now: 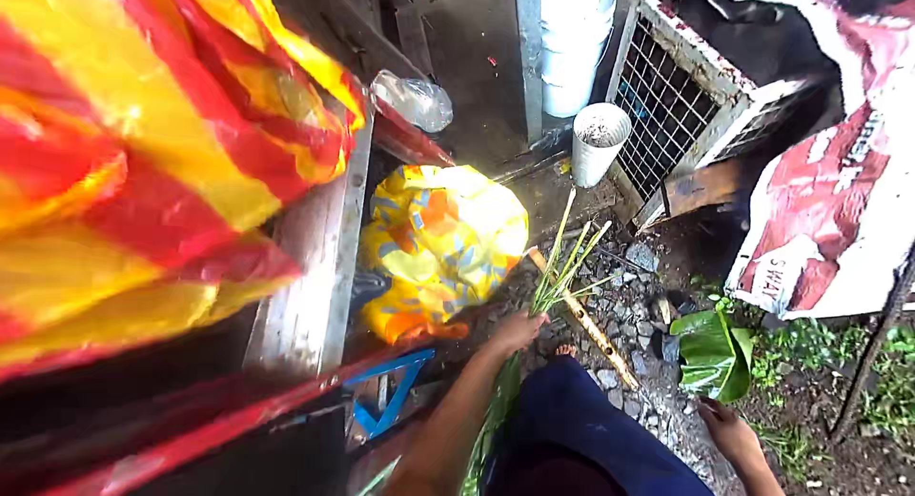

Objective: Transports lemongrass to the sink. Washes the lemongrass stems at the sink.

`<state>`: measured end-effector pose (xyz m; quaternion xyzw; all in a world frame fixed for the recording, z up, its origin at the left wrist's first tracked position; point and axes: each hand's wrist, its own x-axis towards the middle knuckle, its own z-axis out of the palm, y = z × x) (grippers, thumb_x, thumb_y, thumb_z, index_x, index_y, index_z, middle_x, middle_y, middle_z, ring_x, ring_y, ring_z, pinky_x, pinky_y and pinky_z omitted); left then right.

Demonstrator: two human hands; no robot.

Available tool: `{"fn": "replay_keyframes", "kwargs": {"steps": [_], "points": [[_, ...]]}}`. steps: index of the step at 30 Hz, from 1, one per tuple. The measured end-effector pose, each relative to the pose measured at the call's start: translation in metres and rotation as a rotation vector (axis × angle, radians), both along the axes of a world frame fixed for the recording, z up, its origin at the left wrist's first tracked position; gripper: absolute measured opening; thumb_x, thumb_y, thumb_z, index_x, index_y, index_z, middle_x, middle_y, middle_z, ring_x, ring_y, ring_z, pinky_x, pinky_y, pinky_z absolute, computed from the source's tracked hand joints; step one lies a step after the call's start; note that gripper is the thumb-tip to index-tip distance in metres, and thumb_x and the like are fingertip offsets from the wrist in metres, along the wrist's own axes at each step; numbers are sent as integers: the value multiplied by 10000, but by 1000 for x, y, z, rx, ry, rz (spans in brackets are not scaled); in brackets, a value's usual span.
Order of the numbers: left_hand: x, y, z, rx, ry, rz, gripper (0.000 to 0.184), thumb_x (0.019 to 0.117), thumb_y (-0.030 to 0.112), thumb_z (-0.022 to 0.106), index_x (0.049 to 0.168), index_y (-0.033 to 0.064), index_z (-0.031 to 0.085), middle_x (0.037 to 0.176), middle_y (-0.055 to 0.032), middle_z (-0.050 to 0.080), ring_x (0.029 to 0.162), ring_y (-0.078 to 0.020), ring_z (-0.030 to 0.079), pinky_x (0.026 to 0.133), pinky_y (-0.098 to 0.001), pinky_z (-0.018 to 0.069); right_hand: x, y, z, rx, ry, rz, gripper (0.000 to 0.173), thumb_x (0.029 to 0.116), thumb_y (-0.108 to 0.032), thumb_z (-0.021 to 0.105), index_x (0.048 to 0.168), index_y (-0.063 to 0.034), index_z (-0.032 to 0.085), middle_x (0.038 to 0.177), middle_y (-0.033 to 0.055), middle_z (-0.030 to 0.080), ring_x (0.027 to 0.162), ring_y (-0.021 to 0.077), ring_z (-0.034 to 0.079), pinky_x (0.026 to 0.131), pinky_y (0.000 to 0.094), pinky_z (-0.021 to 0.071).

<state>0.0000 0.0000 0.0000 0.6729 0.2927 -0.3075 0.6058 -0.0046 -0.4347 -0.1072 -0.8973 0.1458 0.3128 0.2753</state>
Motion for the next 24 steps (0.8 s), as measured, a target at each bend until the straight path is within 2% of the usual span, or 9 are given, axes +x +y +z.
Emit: {"fn": "replay_keyframes", "kwargs": {"steps": [6,9,11,12,14,17,19,22,24], "points": [[88,24,37,85,-78,-84,333,1122,312,389,1295,83,557,777,-1,462,601,-105,417,568,-283,391,99,59,65,-49,-120,97,365,1043,-210,574,1335,-9,662,1213,302,688,1150,521,639,1000,726,438],[129,40,53,116,-66,-109,383,1126,334,362,1363,84,529,858,-61,520,687,-172,479,658,-363,450,144,95,95,18,-250,141,357,1038,-164,560,1315,40,656,1234,331,659,1169,524,620,1009,712,438],[151,53,58,125,-79,-70,390,1125,329,366,1371,71,523,878,-78,537,691,-179,499,653,-365,460,187,130,110,74,-396,199,337,1021,-115,565,1293,61,660,1214,350,650,1127,528,629,957,689,476],[163,60,61,118,-75,-51,403,1126,319,367,1401,58,503,936,-112,573,741,-202,535,699,-390,482,213,150,118,100,-463,231,337,1013,-103,572,1295,62,655,1206,351,645,1088,522,639,914,675,501],[184,76,66,103,-76,12,420,1122,287,385,1436,27,483,1045,-168,632,837,-237,600,794,-429,516,274,196,129,160,-585,322,362,1000,-112,573,1306,71,639,1215,342,641,1073,501,649,899,650,523],[221,99,71,104,-37,129,408,1119,286,400,1418,26,498,1026,-166,631,835,-241,604,779,-433,517,381,281,146,269,-685,502,402,966,-137,576,1305,68,640,1189,323,649,965,437,666,810,578,552],[254,118,80,127,22,221,452,1109,297,433,1458,15,487,1135,-220,664,990,-306,657,907,-493,522,465,349,157,313,-677,646,406,951,-148,586,1311,26,657,1183,295,635,851,356,659,718,515,553],[317,147,91,187,114,361,464,1094,295,470,1440,-11,505,1174,-252,674,1091,-364,664,982,-550,500,596,450,172,295,-616,828,398,966,-133,621,1347,-22,654,1234,315,613,822,420,667,683,596,541],[363,169,112,222,184,418,466,1100,294,457,1451,-9,496,1210,-269,662,1130,-392,652,1005,-574,487,662,503,201,244,-576,886,408,978,-114,641,1378,-32,633,1299,335,592,926,503,683,744,668,547]]}}
